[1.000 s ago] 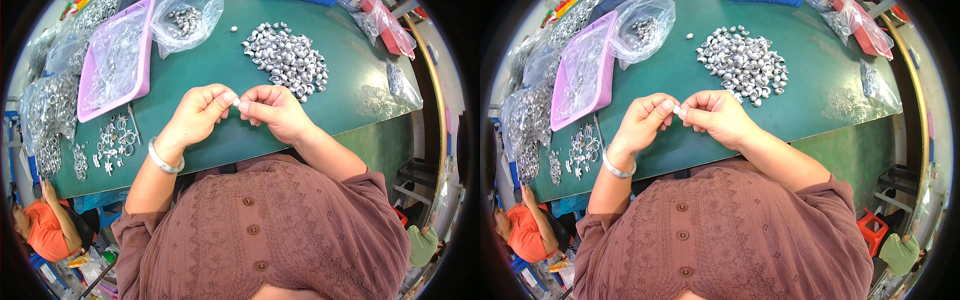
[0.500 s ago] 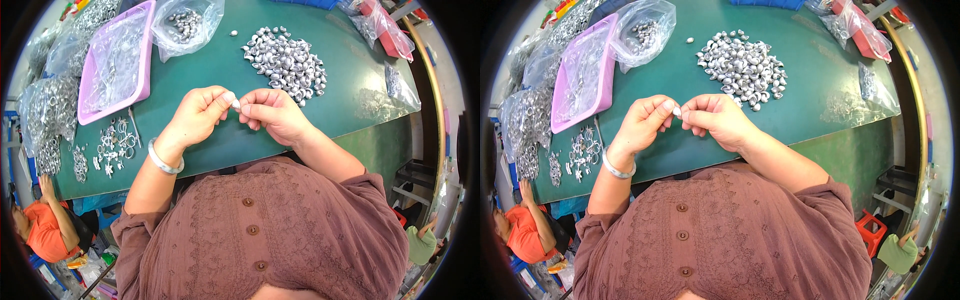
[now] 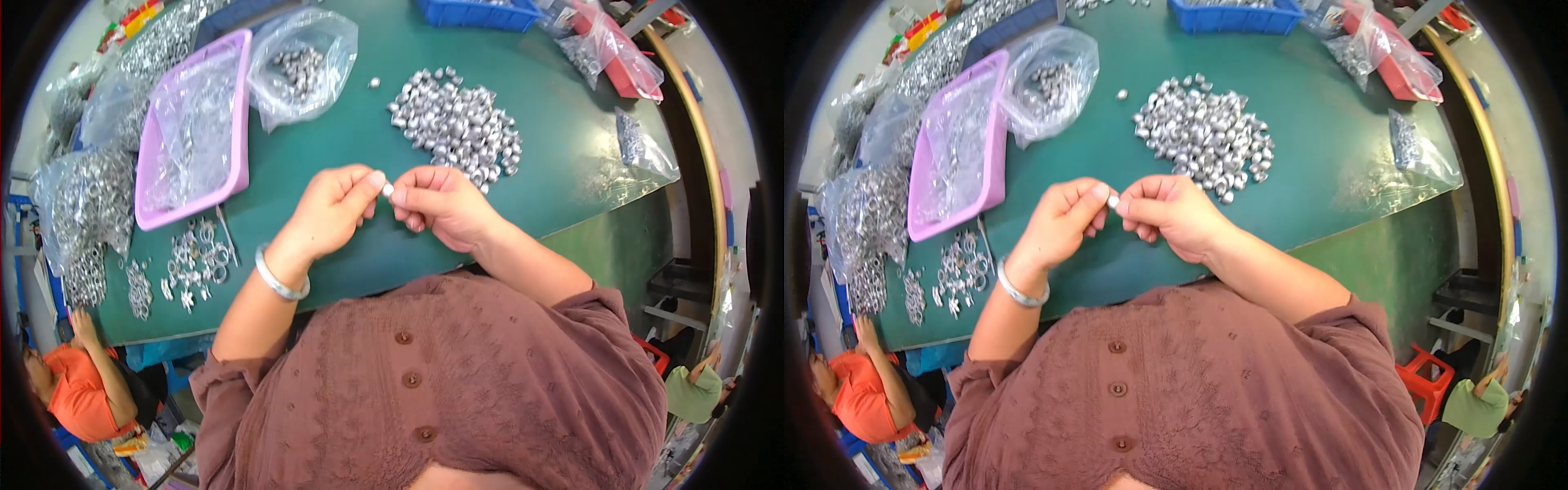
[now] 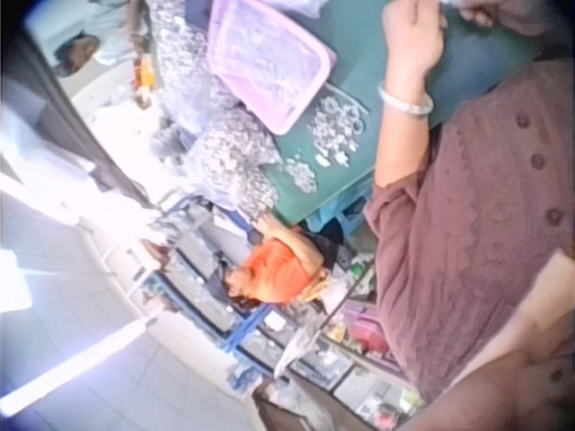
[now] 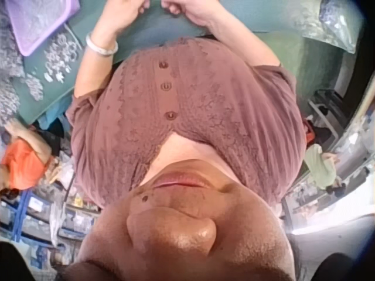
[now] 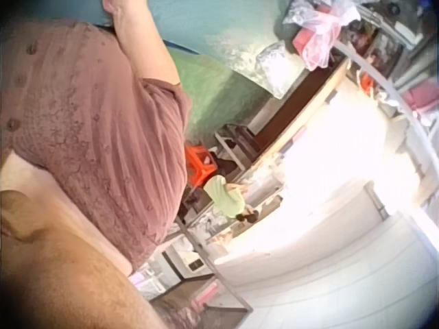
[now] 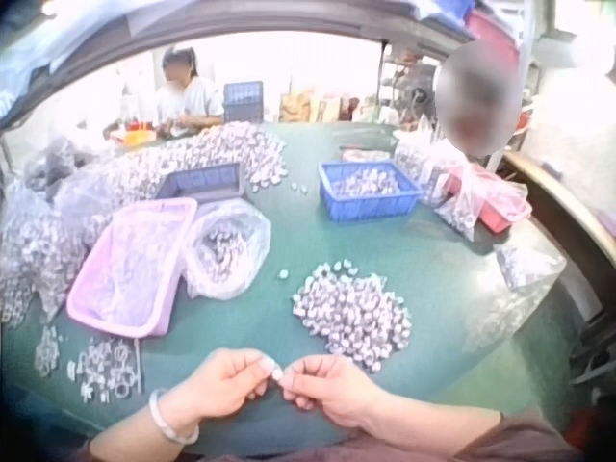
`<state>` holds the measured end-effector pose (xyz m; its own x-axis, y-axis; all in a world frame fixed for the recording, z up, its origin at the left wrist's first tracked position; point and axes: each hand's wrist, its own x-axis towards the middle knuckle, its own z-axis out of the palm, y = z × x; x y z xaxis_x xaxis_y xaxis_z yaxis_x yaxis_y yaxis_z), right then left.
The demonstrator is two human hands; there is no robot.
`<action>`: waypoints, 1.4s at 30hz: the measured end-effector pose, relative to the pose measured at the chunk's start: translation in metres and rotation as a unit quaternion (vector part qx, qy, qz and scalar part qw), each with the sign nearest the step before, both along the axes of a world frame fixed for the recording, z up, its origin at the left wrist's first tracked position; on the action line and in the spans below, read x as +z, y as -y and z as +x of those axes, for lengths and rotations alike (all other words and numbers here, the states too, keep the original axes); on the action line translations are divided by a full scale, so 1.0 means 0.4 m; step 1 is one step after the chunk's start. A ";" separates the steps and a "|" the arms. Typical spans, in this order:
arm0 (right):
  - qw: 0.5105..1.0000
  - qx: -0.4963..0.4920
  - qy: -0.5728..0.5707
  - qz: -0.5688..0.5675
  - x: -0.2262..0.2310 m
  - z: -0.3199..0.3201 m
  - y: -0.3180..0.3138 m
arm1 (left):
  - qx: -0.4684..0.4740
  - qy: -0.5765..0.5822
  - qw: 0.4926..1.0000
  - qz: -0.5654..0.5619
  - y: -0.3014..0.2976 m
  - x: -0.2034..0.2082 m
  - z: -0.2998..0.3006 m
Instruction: The person sits at a table and assembles metal components by picking up individual bell-shaped pieces and inserting smaller silver-colored parts into them before placing the assembled items into a plastic bag.
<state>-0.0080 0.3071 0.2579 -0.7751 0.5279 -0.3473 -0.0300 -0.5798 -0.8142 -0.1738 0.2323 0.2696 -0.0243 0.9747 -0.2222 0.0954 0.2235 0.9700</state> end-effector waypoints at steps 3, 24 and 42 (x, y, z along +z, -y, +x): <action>0.998 0.018 0.036 0.042 0.041 -0.008 -0.046 | 0.056 0.102 0.992 -0.050 0.009 -0.001 -0.008; 0.888 0.067 0.071 0.449 0.057 0.033 -0.249 | 0.161 0.469 0.868 0.001 0.031 0.011 -0.025; 0.777 -0.174 -0.115 0.594 0.061 0.373 -0.086 | 0.159 0.419 0.893 -0.035 -0.053 0.132 0.376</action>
<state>0.1412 0.3414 0.2824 -0.4825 0.5629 0.6711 -0.2399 0.6519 -0.7193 -0.0232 0.2535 0.3222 -0.0939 0.9311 -0.3525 -0.7368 0.1731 0.6535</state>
